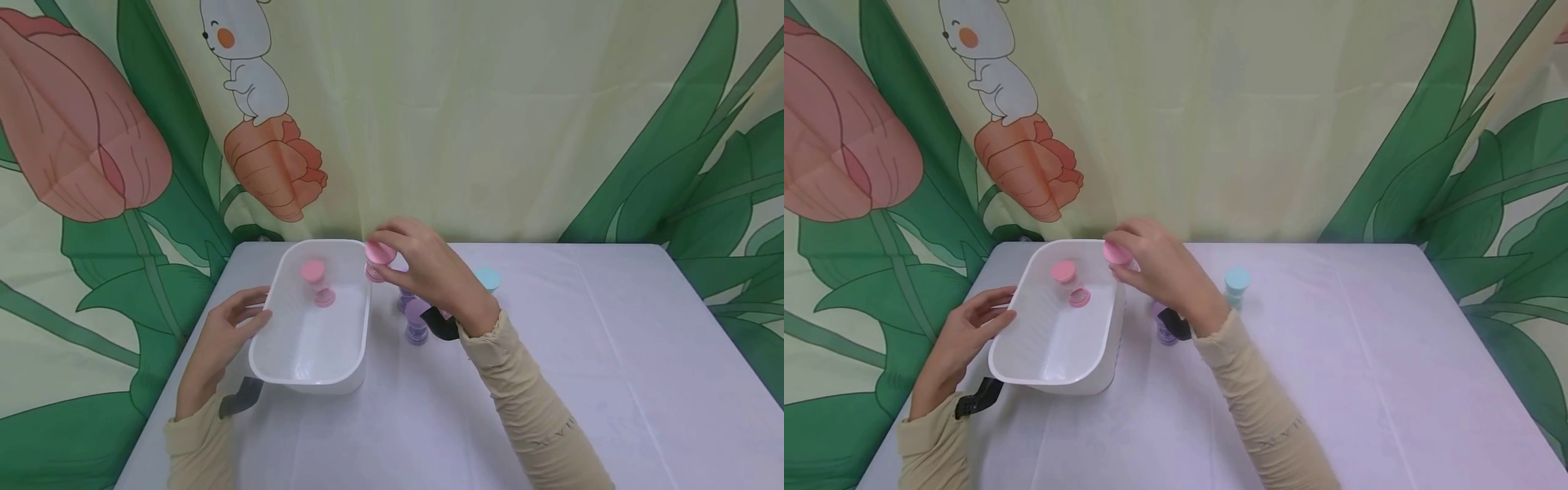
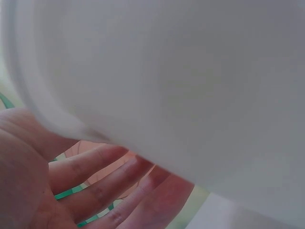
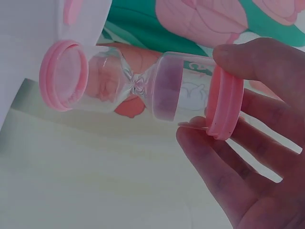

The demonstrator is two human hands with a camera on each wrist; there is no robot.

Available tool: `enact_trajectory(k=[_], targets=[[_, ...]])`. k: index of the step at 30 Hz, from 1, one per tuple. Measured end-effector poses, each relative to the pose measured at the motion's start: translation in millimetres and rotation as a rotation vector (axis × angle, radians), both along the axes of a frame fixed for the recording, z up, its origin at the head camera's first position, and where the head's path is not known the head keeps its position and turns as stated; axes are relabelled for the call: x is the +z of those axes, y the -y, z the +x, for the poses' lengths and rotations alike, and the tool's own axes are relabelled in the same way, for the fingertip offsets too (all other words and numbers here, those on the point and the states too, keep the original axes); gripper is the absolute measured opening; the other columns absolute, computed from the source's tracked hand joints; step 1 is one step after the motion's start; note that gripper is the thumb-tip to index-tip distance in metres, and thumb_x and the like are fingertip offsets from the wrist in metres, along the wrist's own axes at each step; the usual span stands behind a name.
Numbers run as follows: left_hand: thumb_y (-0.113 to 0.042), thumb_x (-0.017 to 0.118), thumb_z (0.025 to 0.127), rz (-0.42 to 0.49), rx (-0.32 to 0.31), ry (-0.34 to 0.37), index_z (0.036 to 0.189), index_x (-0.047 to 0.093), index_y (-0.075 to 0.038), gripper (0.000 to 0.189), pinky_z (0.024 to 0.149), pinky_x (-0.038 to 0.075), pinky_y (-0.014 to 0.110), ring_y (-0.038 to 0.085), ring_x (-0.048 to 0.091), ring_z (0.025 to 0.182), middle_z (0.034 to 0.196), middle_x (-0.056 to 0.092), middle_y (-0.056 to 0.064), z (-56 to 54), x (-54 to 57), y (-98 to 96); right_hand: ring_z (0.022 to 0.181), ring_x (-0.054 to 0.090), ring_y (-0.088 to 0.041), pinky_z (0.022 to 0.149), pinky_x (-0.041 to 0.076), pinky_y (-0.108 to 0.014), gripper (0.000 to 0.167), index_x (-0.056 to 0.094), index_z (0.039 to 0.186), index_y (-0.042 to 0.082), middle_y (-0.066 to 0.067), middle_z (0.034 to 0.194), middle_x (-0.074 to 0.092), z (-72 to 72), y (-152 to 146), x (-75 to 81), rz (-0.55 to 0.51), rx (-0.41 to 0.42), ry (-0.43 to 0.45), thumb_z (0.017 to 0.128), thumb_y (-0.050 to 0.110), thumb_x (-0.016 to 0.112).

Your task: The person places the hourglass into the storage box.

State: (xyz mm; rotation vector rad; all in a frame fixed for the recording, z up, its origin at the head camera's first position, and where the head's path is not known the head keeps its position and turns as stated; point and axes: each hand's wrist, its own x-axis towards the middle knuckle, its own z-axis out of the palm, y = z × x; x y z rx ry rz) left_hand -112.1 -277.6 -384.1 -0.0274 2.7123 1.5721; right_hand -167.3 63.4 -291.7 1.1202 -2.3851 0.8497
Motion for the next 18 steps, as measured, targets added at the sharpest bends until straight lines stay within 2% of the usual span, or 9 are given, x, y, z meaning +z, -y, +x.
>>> enact_trajectory(k=[4, 11, 18], targets=[[-0.035, 0.065, 0.096, 0.000, -0.002, 0.004, 0.146, 0.048, -0.014, 0.056, 0.095, 0.053, 0.049, 0.017, 0.057, 0.116, 0.143, 0.053, 0.010, -0.9, 0.3, 0.2, 0.109, 0.059, -0.019, 0.096, 0.050, -0.031, 0.033, 0.070, 0.114, 0.006, -0.005, 0.114, 0.065, -1.9, 4, -0.1, -0.001, -0.001, 0.010, 0.086, 0.021, 0.079], [-0.034, 0.065, 0.096, 0.009, 0.001, 0.007, 0.146, 0.049, -0.014, 0.056, 0.097, 0.050, 0.056, 0.022, 0.056, 0.119, 0.143, 0.053, 0.010, -2.1, -0.9, 1.1, 0.107, 0.059, -0.019, 0.096, 0.049, -0.030, 0.033, 0.070, 0.114, 0.005, -0.005, 0.113, 0.065, -6.6, 10, 0.3, -0.008, 0.014, 0.001, 0.086, 0.021, 0.079], [-0.038, 0.066, 0.095, 0.014, 0.011, 0.016, 0.147, 0.048, -0.015, 0.059, 0.098, 0.050, 0.054, 0.028, 0.055, 0.123, 0.145, 0.052, 0.008, -0.7, -1.7, 1.3, 0.107, 0.059, -0.019, 0.096, 0.050, -0.030, 0.035, 0.070, 0.116, 0.006, -0.005, 0.113, 0.065, -10.8, 19, 0.8, 0.005, 0.016, 0.008, 0.086, 0.020, 0.079]])
